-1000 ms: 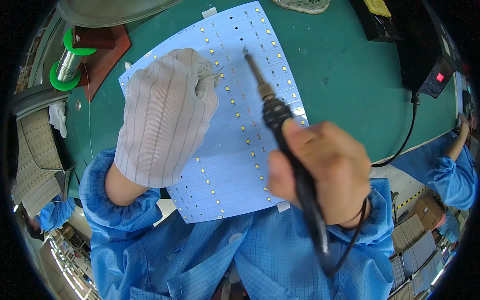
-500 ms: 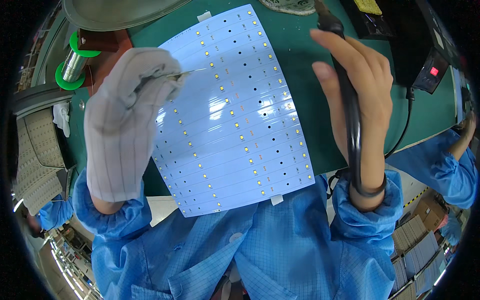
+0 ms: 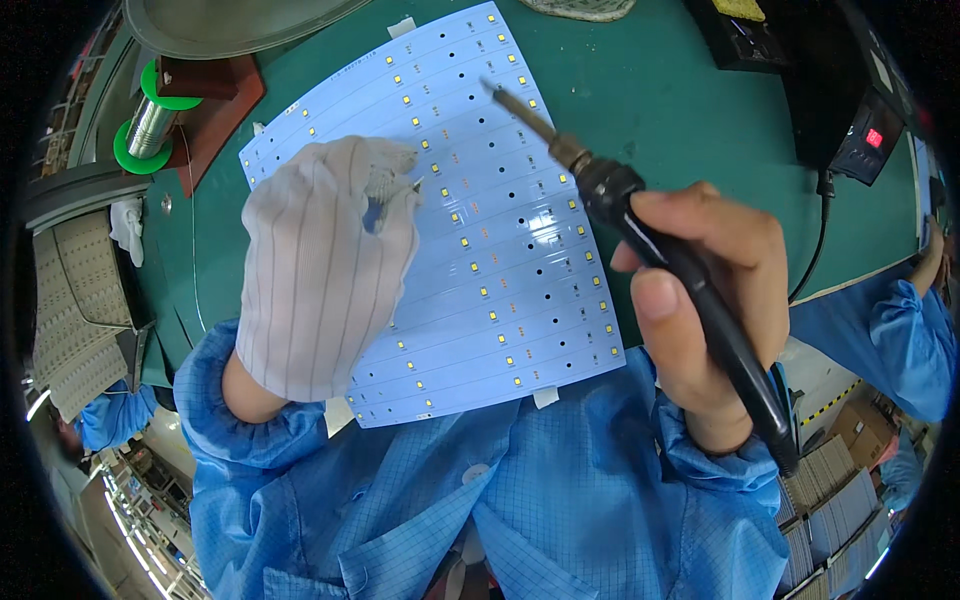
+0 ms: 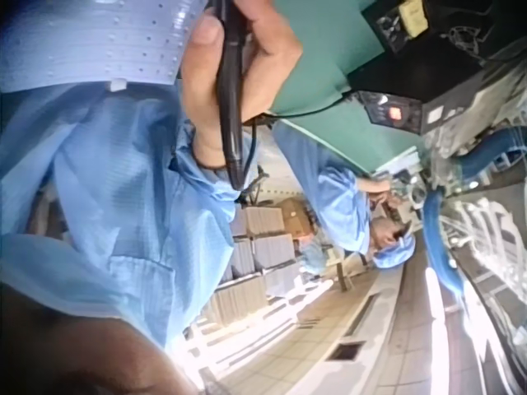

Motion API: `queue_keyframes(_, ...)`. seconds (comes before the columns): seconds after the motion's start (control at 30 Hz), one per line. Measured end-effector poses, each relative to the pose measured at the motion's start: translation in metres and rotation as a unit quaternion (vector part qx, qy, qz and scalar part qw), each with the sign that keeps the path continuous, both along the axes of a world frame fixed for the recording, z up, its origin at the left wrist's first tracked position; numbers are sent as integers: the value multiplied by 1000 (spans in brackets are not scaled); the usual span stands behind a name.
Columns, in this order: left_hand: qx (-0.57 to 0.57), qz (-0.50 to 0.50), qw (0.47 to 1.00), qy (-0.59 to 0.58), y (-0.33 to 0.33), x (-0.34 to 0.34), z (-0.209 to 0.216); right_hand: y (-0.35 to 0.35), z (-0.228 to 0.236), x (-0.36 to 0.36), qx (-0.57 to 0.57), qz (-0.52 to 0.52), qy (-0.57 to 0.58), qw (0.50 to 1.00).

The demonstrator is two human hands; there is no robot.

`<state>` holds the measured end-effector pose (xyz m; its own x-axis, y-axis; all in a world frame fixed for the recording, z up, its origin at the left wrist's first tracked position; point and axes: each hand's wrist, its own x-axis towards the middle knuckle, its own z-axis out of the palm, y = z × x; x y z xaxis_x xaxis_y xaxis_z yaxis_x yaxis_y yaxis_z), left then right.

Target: Soldering electronic components onto a large LED panel and inspecting the board.

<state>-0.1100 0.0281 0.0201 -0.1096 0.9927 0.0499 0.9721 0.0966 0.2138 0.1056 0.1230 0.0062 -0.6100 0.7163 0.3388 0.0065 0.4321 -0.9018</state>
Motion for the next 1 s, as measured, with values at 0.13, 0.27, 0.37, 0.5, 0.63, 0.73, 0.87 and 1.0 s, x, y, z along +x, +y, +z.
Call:
queue_keyframes(0.13,-34,-62,993,96,8,-7,0,-6,-3,-1,-75,16,38,996)
queue_keyframes(0.27,-54,-84,984,145,8,-10,-4,-7,-8,-7,-58,37,24,997)
queue_keyframes(0.37,-1,-85,990,112,5,-12,-9,-5,-9,-9,-29,61,3,998)
queue_keyframes(0.5,5,-87,988,125,2,-14,-13,-4,-13,-12,-23,56,0,998)
queue_keyframes(0.63,30,-92,992,78,9,-13,-15,-3,-15,-10,-1,51,-7,999)
queue_keyframes(0.73,20,-89,990,105,2,-13,-10,-4,-12,-13,6,57,1,998)
queue_keyframes(0.87,-13,-53,990,128,-4,-11,-2,-5,-7,-17,-10,79,5,997)
queue_keyframes(1.0,52,-92,991,80,9,-10,-14,0,-11,-10,-51,41,-17,998)
